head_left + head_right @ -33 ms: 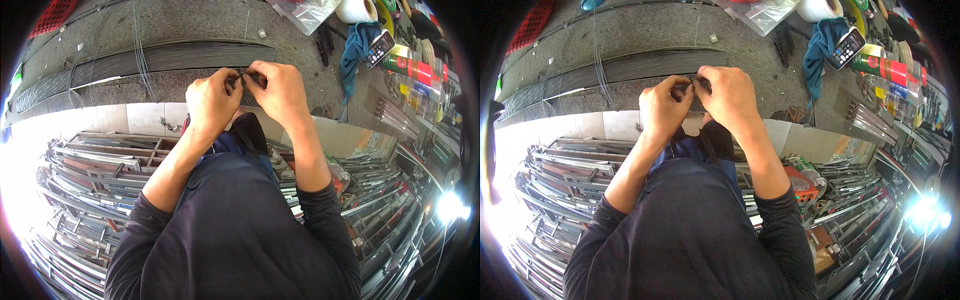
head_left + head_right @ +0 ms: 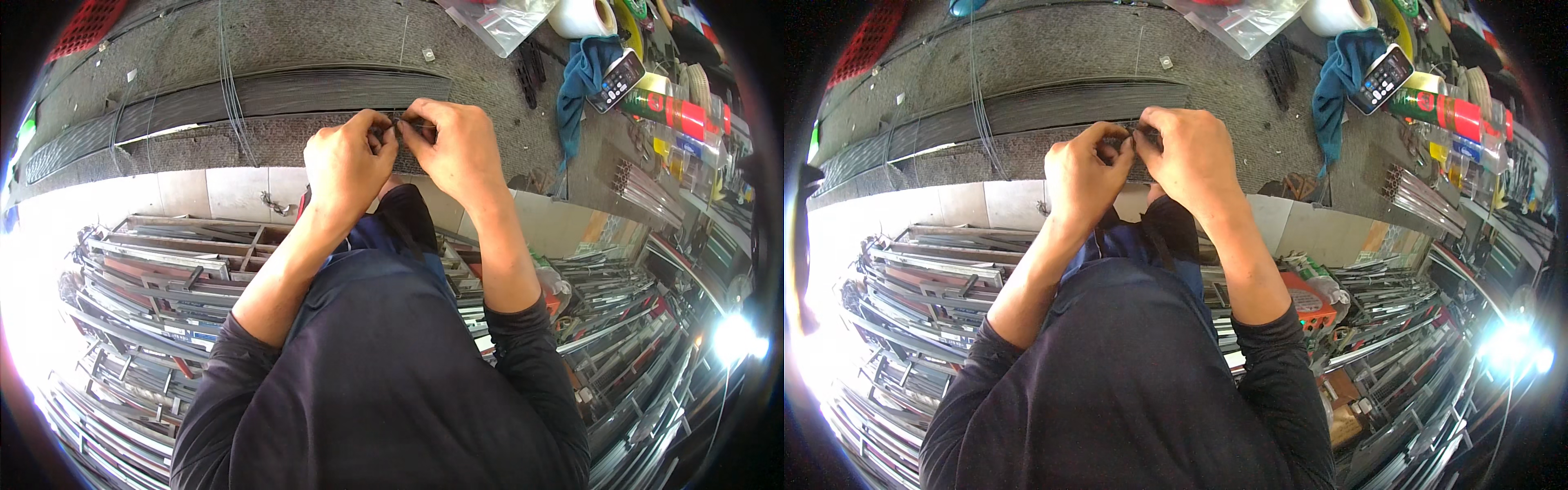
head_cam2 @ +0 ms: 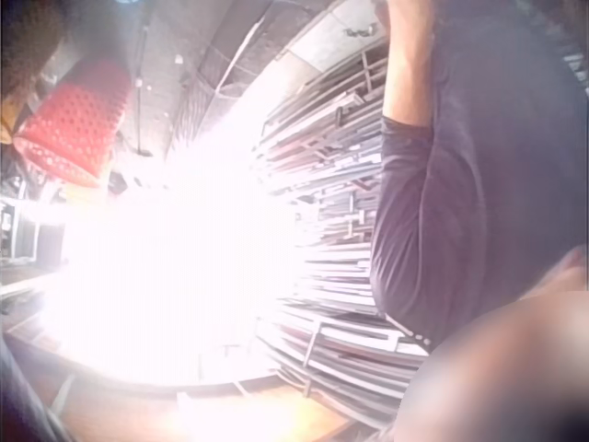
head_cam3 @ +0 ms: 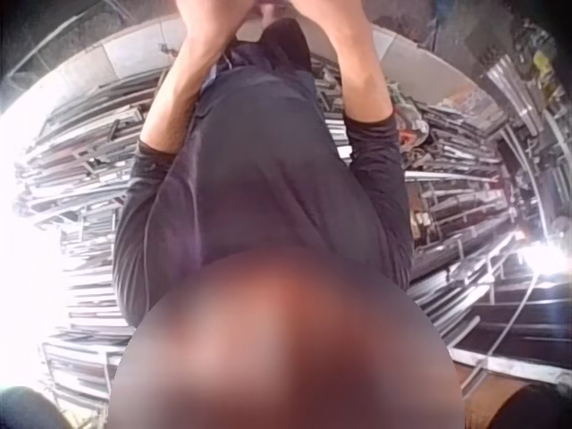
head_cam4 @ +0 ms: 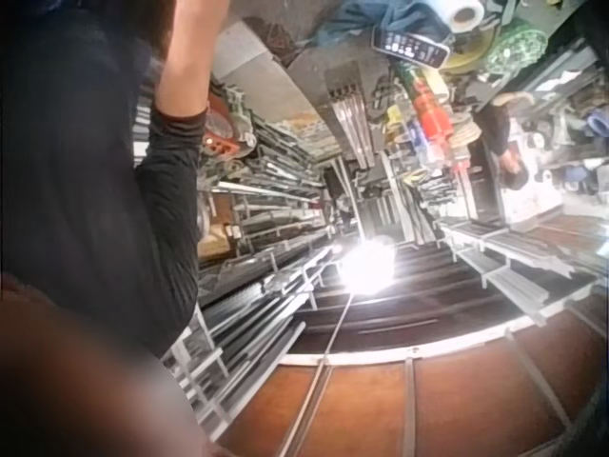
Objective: The person assembles small metal frame components by hand, inserting thin metal rods into black plastic connectors and securing them on a workbench. They repeatedly pick up rods and connectors, align them, and press them together to form joints.
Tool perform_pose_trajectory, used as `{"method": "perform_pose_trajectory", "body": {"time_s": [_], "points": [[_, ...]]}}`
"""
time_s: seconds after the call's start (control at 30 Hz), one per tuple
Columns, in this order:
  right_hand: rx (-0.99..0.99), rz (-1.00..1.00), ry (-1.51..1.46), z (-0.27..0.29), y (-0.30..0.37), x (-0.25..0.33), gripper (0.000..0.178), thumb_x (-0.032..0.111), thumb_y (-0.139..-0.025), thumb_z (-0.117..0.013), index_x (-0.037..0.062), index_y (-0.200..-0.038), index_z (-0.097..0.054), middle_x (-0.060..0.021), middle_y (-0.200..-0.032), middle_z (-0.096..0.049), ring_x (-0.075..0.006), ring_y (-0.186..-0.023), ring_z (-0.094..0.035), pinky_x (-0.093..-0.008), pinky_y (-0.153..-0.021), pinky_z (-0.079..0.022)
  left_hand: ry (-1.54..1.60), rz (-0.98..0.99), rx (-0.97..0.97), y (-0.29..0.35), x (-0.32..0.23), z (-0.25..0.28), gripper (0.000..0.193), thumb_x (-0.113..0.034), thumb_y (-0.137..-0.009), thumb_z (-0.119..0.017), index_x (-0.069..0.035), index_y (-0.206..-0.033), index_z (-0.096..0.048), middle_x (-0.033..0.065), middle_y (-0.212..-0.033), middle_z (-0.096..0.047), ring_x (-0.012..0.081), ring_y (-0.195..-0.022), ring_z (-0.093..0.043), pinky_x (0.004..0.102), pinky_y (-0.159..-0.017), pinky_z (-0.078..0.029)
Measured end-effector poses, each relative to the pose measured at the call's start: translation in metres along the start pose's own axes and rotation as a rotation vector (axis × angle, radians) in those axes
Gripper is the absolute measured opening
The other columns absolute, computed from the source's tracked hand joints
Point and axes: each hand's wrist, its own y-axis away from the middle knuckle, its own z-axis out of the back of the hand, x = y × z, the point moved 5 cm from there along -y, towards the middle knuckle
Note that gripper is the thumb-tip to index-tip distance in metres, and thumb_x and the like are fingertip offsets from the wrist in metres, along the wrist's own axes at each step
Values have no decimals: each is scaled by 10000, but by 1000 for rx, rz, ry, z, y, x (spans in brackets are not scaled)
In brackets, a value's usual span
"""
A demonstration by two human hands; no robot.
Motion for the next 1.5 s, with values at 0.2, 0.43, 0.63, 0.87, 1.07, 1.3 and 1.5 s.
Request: {"method": "perform_pose_trajectory", "body": {"time_s": [0.2, 0.43, 0.63, 0.87, 1.07, 1.3, 1.5], "points": [[46, -116, 10, 2, 1, 0, 147, 120, -921, -869, 16, -1010, -814, -163, -695, -709, -308, -600, -712, -418, -611, -533, 40, -4, -19, 2, 0, 3, 264, -231, -887, -920, -109, -1117, -876, 64, -725, -792, 207, -636, -800, 334, -635, -615], [49, -69, 72, 0, -3, 2, 143, 101, -904, -860, 26, -1019, -822, -176, -715, -719, -349, -630, -725, -437, -621, -543, 11, -50, -98, 2, -2, -1, 265, -237, -873, -920, -122, -1108, -881, 62, -708, -783, 228, -626, -791, 358, -632, -616], [3, 2, 82, -2, -4, 0, 145, 104, -918, -856, 24, -1035, -825, -180, -732, -724, -334, -622, -716, -429, -617, -536, 3, -6, -96, 2, -2, -6, 187, -271, -898, -881, -140, -1027, -847, 55, -678, -761, 276, -643, -789, 418, -651, -624], [19, -55, 28, 1, 0, -1, 137, 112, -954, -848, 18, -1050, -823, -162, -735, -720, -268, -584, -660, -403, -615, -523, -40, 43, -81, 1, -1, -9, 184, -300, -886, -875, -141, -957, -814, 73, -659, -752, 313, -664, -792, 447, -677, -630], [55, -48, -74, 1, 1, -2, 133, 100, -956, -841, 2, -1041, -813, -167, -806, -746, -292, -686, -715, -411, -680, -555, -125, 35, -14, 1, -3, -3, 191, -238, -799, -925, -119, -923, -841, 63, -689, -768, 245, -638, -789, 370, -648, -619], [89, 44, -39, 1, 6, -2, 199, 116, -944, -854, 23, -1106, -787, -183, -1030, -804, -387, -870, -811, -479, -848, -629, -57, 82, 138, 7, -1, 8, 184, -221, -813, -891, -93, -938, -848, 47, -637, -738, 161, -568, -735, 325, -620, -592], [-39, 68, 0, 13, 34, 3, 351, 89, -927, -887, 23, -1237, -737, -142, -980, -785, -299, -820, -757, -421, -740, -581, 381, 404, 308, 34, 11, 14, 138, -134, -884, -850, -12, -928, -805, -63, -574, -628, 9, -547, -542, 251, -555, -453]]}}
